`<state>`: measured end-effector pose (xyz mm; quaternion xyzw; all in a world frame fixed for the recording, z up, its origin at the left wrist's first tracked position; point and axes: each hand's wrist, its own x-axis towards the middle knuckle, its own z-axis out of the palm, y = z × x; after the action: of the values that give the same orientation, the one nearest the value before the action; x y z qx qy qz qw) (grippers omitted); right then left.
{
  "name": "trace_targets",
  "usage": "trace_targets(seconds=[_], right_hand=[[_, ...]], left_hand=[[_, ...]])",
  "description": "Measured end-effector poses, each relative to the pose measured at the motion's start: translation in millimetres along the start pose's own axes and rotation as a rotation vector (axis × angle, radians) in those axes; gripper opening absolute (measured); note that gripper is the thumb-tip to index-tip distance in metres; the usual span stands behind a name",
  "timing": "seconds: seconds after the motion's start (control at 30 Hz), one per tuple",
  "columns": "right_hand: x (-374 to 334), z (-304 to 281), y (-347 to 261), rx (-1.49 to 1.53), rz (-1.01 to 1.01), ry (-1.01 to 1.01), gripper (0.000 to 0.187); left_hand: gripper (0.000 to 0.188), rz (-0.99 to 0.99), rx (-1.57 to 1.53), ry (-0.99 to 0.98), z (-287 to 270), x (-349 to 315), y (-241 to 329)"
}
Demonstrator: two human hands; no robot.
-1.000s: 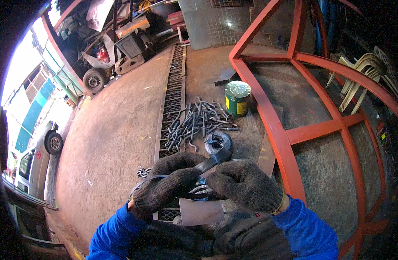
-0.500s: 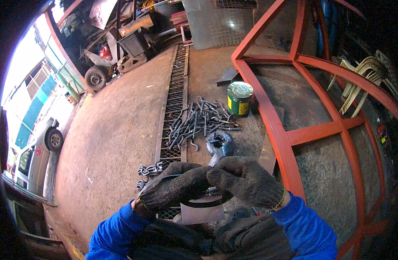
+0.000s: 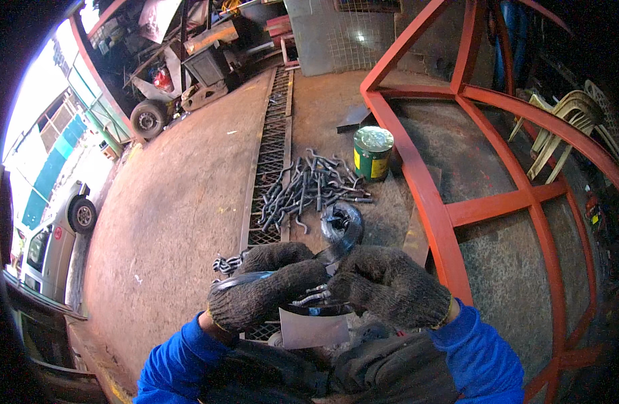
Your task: The person sits on the floor and bundles several curved metal rods together using a black strap. They wrap the strap around the rods, pull it tight, and secure it to hold the bundle in place.
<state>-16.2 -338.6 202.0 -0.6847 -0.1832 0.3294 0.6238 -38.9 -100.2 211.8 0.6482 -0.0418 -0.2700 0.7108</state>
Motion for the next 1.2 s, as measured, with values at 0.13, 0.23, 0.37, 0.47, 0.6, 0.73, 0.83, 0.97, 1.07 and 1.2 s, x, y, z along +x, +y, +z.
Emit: trace_targets(seconds=[0.13, 0.23, 0.37, 0.47, 0.6, 0.73, 0.83, 0.97, 1.07, 1.2], right_hand=[[8, 2, -4, 0.032, 0.113, 0.051, 0.026], [17, 3, 7, -0.170, -0.079, 0.086, 0.031], [31, -13, 41, -0.274, -0.258, 0.139, 0.034], [33, -6, 29, -0.061, -0.121, 0.116, 0.033], [25, -15, 25, -0.317, -0.067, -0.006, 0.028], [14, -24, 18, -0.063, 0.023, 0.036, 0.027], [21, -29, 39, -0.024, -0.168, 0.060, 0.025], [20, -18, 22, 0.242, -0.018, 0.114, 0.025], [15, -19, 25, -0.181, -0.384, 0.152, 0.027], [23, -27, 40, -0.770, -0.795, 0.319, 0.029]], left_hand=[[0.040, 0.110, 0.033, 0.003, 0, 1, 2], [0.041, 0.060, -0.013, 0.057, 1, 1, -5], [0.045, 0.172, -0.003, -0.034, 2, 11, -20], [0.045, 0.158, -0.057, -0.059, 3, 9, -22], [0.042, 0.090, 0.069, 0.092, 12, 1, -17], [0.052, 0.014, 0.107, 0.132, 19, -3, 2], [0.053, 0.082, 0.081, 0.183, 15, -6, -4], [0.046, 0.200, 0.147, 0.114, 9, -13, 1], [0.032, 0.212, 0.022, 0.060, 3, -9, -10], [0.017, 0.420, 0.459, 0.161, 2, -3, -23]])
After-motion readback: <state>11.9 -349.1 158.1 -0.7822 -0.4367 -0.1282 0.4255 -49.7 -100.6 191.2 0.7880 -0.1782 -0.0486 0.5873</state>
